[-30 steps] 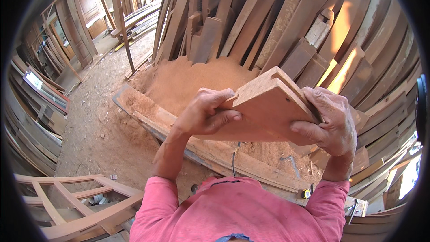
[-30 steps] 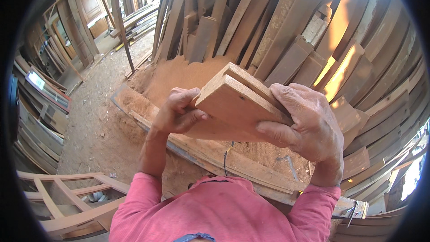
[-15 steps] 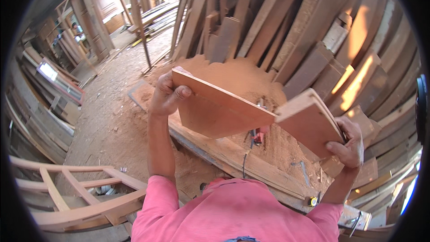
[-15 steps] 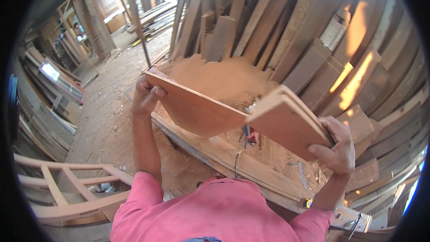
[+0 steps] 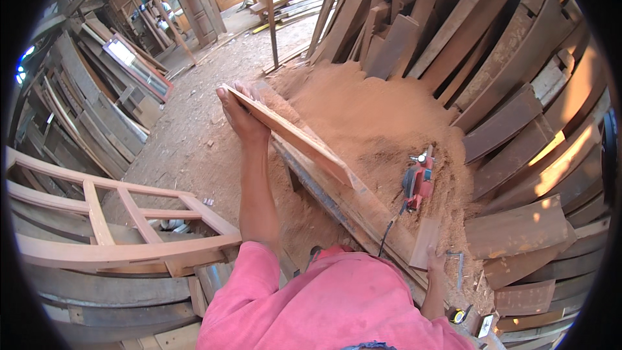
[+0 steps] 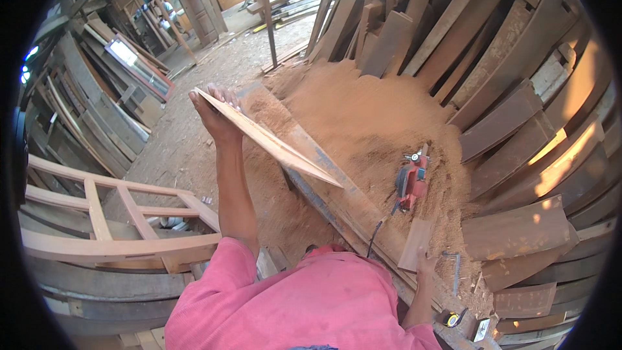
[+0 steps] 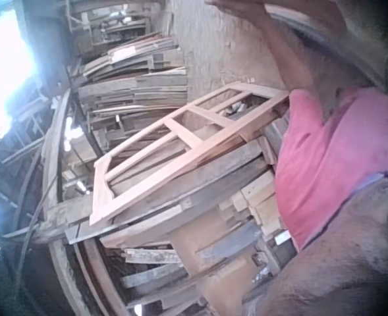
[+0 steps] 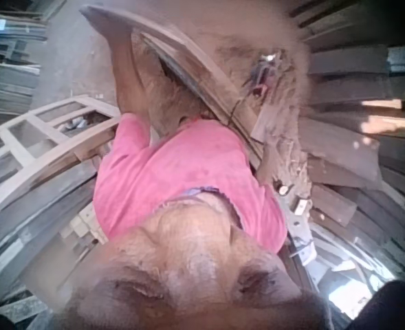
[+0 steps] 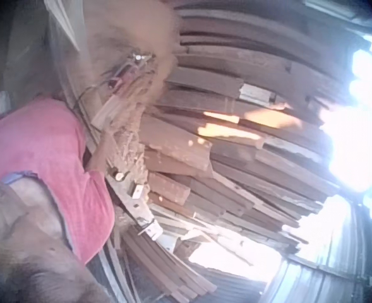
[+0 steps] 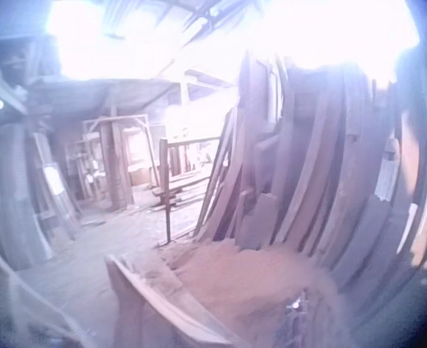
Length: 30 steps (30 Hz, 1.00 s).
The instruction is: The person uses an electric hand planer on the edge of a wooden panel, then checks the alignment and fit of the panel against wooden blocks and a frame by hand.
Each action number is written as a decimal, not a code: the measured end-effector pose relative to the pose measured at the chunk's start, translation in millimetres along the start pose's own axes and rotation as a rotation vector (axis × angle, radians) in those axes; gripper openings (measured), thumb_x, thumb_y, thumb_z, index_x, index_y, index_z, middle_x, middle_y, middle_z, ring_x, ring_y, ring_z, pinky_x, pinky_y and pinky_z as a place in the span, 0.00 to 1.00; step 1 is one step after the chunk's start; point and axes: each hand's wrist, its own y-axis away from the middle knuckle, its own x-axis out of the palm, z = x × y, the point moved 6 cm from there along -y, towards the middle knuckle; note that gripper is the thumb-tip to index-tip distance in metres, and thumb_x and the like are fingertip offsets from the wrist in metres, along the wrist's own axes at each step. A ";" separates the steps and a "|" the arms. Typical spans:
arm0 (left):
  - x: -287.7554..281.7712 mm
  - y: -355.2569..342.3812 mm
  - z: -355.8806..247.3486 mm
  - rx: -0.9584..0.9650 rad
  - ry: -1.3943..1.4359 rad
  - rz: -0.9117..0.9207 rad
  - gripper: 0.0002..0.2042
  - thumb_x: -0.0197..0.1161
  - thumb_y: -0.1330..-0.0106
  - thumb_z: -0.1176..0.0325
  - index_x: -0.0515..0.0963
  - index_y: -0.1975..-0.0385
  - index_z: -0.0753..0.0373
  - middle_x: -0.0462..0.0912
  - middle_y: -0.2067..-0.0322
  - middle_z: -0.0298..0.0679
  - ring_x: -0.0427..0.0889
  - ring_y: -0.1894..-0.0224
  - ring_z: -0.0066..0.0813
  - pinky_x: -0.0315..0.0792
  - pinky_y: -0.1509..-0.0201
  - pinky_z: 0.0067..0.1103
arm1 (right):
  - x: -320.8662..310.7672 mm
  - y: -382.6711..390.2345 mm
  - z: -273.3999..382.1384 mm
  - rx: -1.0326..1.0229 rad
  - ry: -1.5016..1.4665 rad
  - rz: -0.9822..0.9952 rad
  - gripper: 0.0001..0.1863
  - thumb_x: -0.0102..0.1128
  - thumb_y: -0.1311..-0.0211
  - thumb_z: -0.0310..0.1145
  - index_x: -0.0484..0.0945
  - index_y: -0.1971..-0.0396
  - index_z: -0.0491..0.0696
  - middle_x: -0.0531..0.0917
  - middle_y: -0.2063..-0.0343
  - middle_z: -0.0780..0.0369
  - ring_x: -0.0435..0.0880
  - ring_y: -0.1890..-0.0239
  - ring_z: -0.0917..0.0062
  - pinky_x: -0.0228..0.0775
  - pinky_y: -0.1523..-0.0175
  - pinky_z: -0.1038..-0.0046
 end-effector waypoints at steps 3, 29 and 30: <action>-4.7 -3.3 -10.8 -0.058 0.108 0.167 0.31 0.42 0.26 0.31 0.65 0.78 0.53 0.65 0.83 0.29 0.67 0.82 0.20 0.65 0.77 0.18 | 8.6 15.5 -14.7 0.042 0.188 0.082 0.30 0.64 0.33 0.47 0.80 0.46 0.33 0.85 0.51 0.47 0.82 0.43 0.60 0.70 0.36 0.63; -42.0 -37.7 4.9 -0.136 0.067 0.262 0.30 0.40 0.26 0.30 0.64 0.77 0.52 0.64 0.84 0.29 0.67 0.84 0.26 0.66 0.78 0.24 | 245.0 242.5 440.0 -1.208 0.132 0.740 0.40 0.74 0.44 0.39 0.68 0.33 0.44 0.75 0.37 0.48 0.71 0.33 0.54 0.62 0.28 0.60; -42.9 -35.3 4.5 -0.145 0.080 0.236 0.31 0.39 0.26 0.30 0.64 0.77 0.52 0.64 0.84 0.30 0.67 0.84 0.26 0.67 0.79 0.24 | 250.7 251.1 449.6 -1.294 0.069 0.772 0.38 0.74 0.44 0.38 0.69 0.34 0.44 0.76 0.39 0.48 0.73 0.34 0.54 0.64 0.30 0.59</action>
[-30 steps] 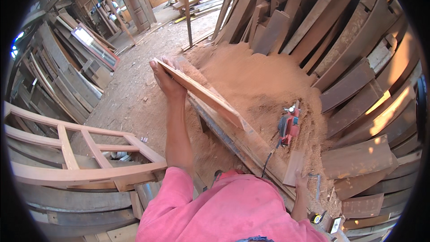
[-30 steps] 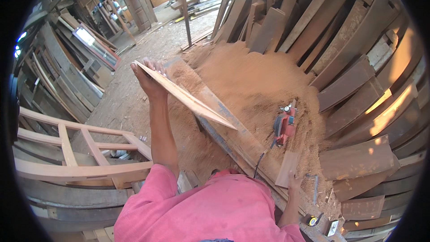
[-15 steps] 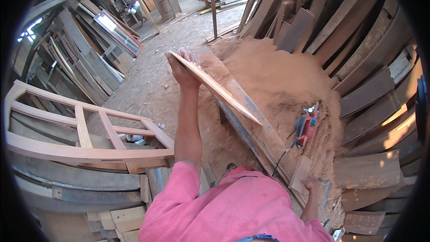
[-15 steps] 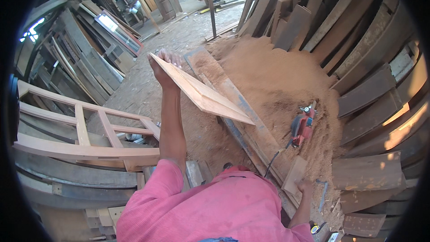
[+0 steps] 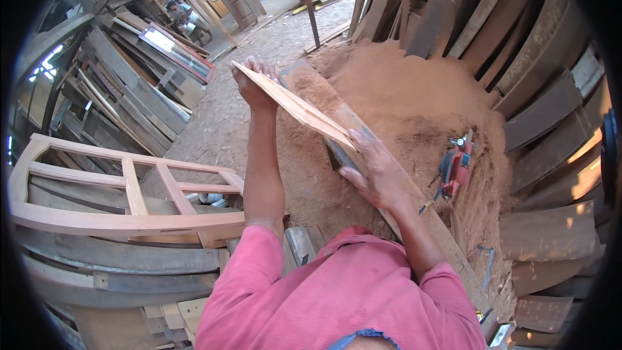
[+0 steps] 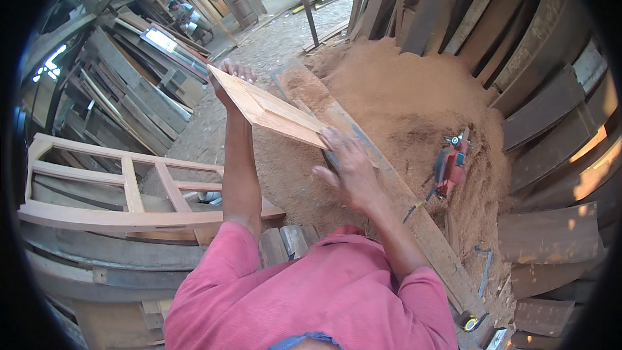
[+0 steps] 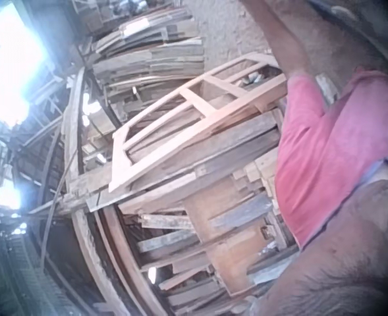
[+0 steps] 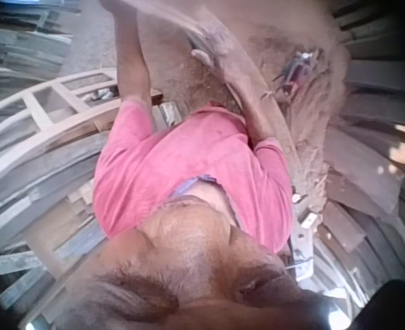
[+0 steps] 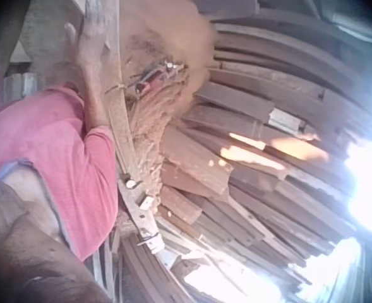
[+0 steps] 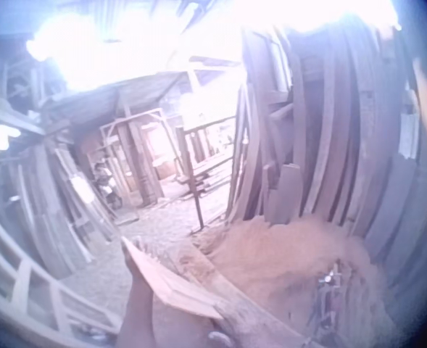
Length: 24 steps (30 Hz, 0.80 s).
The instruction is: The person uses an electric hand planer on the edge of a wooden panel, then checks the alignment and fit of the panel against wooden blocks and a frame by hand.
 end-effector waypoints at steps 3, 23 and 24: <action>1.4 1.7 0.4 0.007 0.040 -0.016 0.30 0.40 0.26 0.31 0.65 0.77 0.53 0.64 0.84 0.30 0.67 0.84 0.26 0.67 0.78 0.25 | 20.5 -13.7 -20.2 0.059 0.038 -0.001 0.32 0.71 0.43 0.34 0.73 0.37 0.44 0.83 0.49 0.49 0.80 0.45 0.54 0.72 0.40 0.59; -4.4 3.4 -2.8 0.043 -0.014 -0.090 0.32 0.41 0.27 0.30 0.64 0.80 0.52 0.63 0.85 0.30 0.67 0.85 0.24 0.66 0.80 0.22 | 35.1 -23.0 -29.6 -0.034 0.178 0.047 0.27 0.65 0.42 0.30 0.77 0.41 0.44 0.86 0.69 0.51 0.83 0.63 0.55 0.75 0.56 0.59; -3.4 3.4 -3.3 0.042 -0.035 -0.099 0.31 0.41 0.27 0.30 0.64 0.80 0.52 0.63 0.85 0.30 0.67 0.85 0.24 0.66 0.80 0.22 | 35.4 -23.7 -29.3 -0.027 0.196 0.053 0.27 0.65 0.42 0.31 0.77 0.41 0.43 0.86 0.70 0.51 0.83 0.63 0.55 0.75 0.56 0.59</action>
